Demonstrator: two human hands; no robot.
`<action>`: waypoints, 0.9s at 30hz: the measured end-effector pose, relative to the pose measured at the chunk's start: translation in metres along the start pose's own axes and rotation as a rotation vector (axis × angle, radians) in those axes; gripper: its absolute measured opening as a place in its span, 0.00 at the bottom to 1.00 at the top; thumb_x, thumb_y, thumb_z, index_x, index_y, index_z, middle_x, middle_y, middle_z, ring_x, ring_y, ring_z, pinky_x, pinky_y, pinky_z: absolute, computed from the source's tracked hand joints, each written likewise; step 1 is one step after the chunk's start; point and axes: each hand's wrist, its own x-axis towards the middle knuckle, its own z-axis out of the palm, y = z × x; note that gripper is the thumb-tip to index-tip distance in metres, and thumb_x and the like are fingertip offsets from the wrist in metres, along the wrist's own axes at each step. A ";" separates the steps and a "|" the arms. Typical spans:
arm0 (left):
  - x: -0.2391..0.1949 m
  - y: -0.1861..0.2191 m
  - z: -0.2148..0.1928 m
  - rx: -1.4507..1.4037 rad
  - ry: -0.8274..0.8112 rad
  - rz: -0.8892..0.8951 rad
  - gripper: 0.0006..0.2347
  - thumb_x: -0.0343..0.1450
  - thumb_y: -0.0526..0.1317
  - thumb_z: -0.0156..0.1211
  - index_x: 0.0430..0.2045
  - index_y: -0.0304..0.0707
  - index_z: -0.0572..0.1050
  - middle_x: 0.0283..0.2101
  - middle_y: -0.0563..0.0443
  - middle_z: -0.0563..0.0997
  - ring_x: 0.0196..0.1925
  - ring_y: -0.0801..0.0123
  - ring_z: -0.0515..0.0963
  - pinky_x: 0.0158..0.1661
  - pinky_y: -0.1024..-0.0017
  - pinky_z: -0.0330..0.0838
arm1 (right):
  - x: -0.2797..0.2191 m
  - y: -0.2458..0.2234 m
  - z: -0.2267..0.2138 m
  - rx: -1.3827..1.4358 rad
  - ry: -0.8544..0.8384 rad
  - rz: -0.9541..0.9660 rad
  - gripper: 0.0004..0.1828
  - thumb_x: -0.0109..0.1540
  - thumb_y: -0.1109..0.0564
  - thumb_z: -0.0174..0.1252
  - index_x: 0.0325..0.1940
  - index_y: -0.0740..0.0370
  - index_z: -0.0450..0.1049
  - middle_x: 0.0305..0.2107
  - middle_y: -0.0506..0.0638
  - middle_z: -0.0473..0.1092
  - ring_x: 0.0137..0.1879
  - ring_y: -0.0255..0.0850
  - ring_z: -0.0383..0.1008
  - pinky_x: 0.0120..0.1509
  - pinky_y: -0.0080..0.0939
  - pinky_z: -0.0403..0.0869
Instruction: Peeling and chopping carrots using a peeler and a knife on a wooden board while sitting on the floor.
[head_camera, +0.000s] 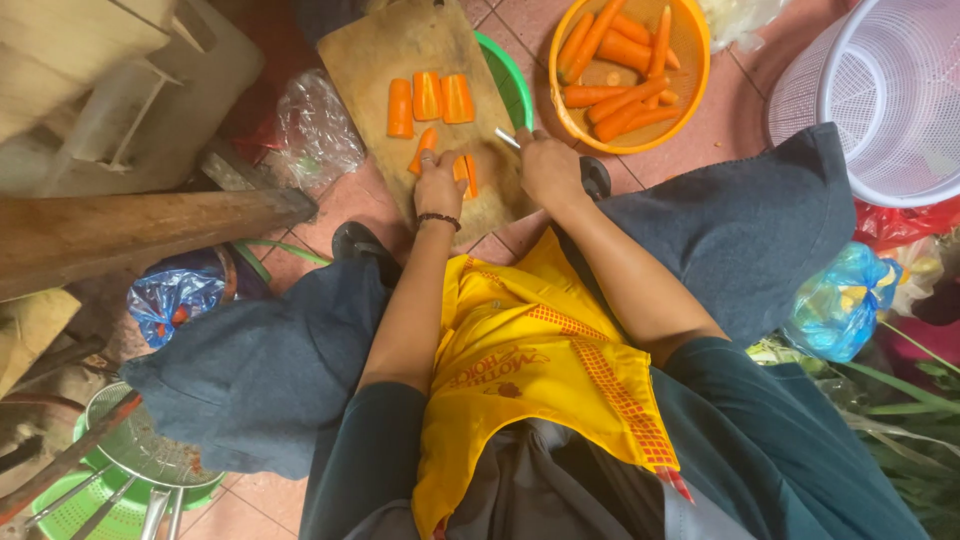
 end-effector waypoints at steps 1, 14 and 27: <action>-0.002 0.002 0.002 0.000 -0.003 -0.001 0.22 0.62 0.34 0.73 0.51 0.46 0.75 0.57 0.39 0.70 0.48 0.45 0.80 0.46 0.54 0.76 | 0.000 -0.001 0.006 0.001 -0.003 0.001 0.13 0.57 0.60 0.57 0.46 0.61 0.73 0.37 0.59 0.75 0.43 0.58 0.78 0.44 0.57 0.76; -0.003 0.012 0.017 -0.253 0.244 -0.049 0.20 0.62 0.29 0.72 0.48 0.42 0.77 0.52 0.37 0.72 0.47 0.46 0.79 0.48 0.58 0.76 | 0.023 -0.025 0.042 0.310 0.095 0.033 0.17 0.62 0.55 0.60 0.49 0.64 0.63 0.33 0.68 0.75 0.38 0.68 0.75 0.39 0.65 0.72; 0.005 0.013 0.018 -0.249 0.277 -0.018 0.19 0.62 0.26 0.68 0.47 0.42 0.78 0.49 0.39 0.72 0.49 0.46 0.79 0.49 0.59 0.76 | 0.026 -0.036 0.023 0.278 -0.007 0.046 0.15 0.62 0.59 0.59 0.48 0.65 0.63 0.27 0.68 0.74 0.37 0.68 0.75 0.40 0.66 0.72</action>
